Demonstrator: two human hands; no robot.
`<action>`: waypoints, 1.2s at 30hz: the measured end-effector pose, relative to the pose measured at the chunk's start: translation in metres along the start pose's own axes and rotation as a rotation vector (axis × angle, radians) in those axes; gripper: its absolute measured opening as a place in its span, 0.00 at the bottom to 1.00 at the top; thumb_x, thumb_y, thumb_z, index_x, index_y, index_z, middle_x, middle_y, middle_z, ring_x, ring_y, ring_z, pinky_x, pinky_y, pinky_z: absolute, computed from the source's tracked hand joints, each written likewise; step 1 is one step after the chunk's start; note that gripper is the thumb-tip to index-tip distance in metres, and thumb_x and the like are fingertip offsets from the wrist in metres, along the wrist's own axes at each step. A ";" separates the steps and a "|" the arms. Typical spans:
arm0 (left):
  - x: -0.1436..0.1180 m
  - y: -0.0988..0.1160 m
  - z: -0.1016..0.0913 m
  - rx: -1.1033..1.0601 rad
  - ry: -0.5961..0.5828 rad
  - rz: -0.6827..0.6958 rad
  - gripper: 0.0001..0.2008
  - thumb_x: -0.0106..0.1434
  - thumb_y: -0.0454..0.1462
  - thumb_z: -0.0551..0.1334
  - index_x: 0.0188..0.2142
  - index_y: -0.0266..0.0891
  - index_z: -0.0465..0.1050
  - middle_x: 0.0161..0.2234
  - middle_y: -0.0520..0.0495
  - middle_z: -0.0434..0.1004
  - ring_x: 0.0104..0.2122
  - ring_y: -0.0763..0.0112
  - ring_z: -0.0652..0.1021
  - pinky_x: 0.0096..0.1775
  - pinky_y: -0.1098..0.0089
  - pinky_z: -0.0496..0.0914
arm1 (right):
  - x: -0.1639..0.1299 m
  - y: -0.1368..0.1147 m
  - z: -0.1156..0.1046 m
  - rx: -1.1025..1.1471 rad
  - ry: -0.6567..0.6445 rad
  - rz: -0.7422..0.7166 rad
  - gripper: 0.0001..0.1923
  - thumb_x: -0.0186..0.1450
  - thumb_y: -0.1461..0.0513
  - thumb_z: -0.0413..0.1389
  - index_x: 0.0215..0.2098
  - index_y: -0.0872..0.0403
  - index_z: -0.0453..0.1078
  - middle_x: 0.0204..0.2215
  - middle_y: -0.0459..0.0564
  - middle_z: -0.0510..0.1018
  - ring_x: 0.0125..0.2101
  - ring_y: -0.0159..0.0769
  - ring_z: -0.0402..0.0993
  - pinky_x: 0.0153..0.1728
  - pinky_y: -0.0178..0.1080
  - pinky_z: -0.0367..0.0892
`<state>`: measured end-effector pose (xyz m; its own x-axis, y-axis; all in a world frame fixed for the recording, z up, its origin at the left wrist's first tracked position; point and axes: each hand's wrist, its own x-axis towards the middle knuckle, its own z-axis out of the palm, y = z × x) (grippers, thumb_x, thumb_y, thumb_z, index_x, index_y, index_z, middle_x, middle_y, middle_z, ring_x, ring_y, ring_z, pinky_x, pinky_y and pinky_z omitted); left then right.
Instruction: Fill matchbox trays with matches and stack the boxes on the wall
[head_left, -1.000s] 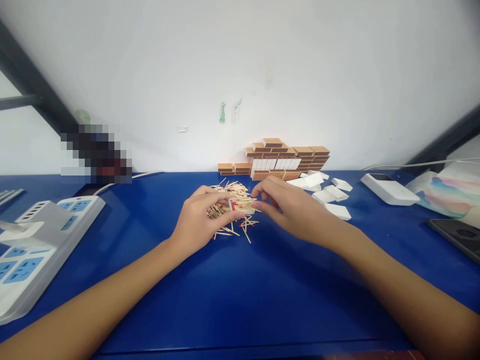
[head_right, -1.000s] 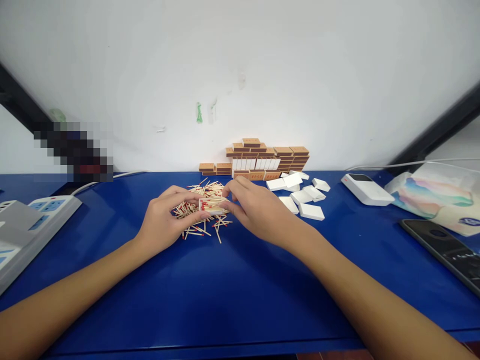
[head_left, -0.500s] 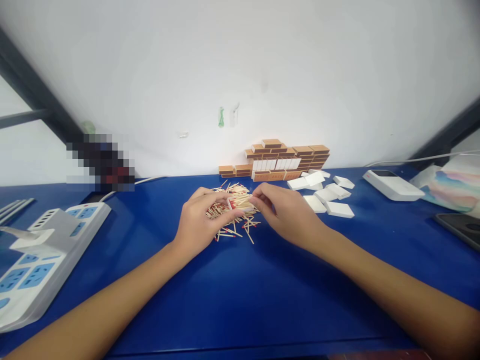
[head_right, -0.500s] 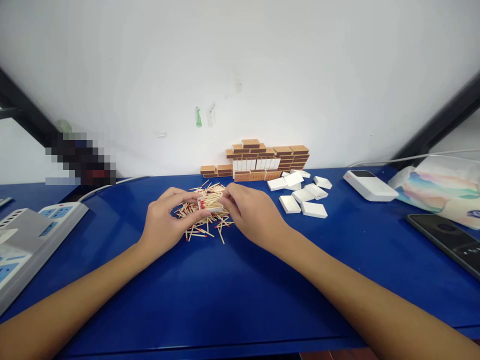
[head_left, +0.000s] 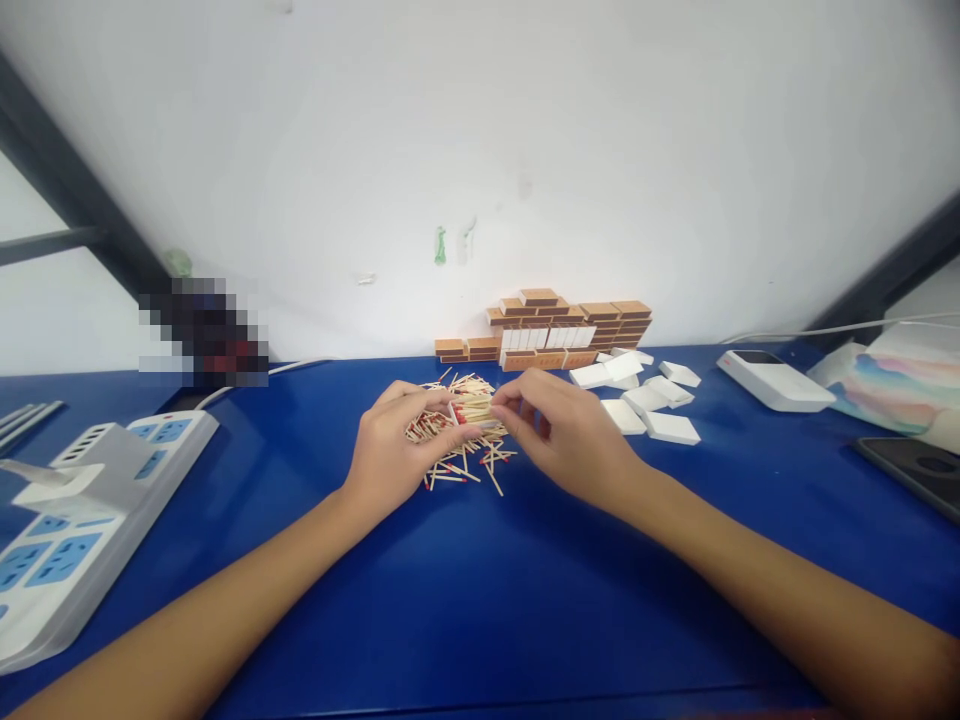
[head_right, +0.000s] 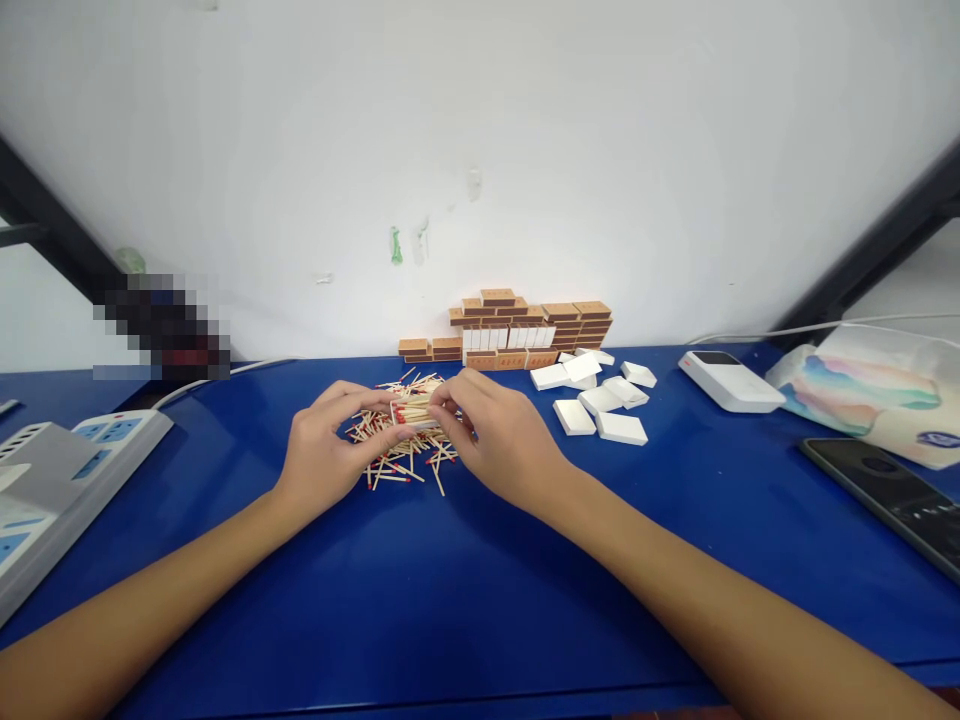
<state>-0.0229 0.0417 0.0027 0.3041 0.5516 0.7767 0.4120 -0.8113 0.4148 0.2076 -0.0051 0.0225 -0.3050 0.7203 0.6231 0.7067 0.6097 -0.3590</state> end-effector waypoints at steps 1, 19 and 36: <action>0.000 0.000 0.000 0.001 0.000 -0.004 0.16 0.60 0.45 0.76 0.45 0.41 0.83 0.37 0.47 0.83 0.38 0.66 0.82 0.41 0.65 0.78 | 0.000 0.000 -0.001 -0.004 0.010 -0.016 0.05 0.75 0.62 0.53 0.42 0.53 0.70 0.34 0.47 0.75 0.28 0.30 0.68 0.30 0.36 0.64; 0.000 0.004 0.000 -0.008 0.004 0.060 0.16 0.62 0.45 0.75 0.46 0.40 0.82 0.37 0.47 0.84 0.39 0.66 0.81 0.42 0.64 0.78 | 0.004 0.003 -0.013 -0.028 -0.049 -0.137 0.09 0.77 0.61 0.52 0.47 0.53 0.74 0.35 0.49 0.74 0.30 0.33 0.68 0.33 0.39 0.65; -0.001 0.008 -0.001 -0.017 -0.039 0.068 0.16 0.63 0.44 0.74 0.47 0.42 0.81 0.39 0.46 0.85 0.40 0.64 0.81 0.43 0.61 0.79 | 0.003 0.003 -0.010 -0.013 -0.157 -0.057 0.07 0.77 0.61 0.52 0.39 0.52 0.68 0.35 0.49 0.77 0.33 0.35 0.72 0.33 0.38 0.65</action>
<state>-0.0205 0.0342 0.0059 0.3640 0.5016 0.7848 0.3744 -0.8503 0.3698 0.2153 -0.0042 0.0305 -0.4397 0.7281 0.5259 0.6932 0.6474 -0.3167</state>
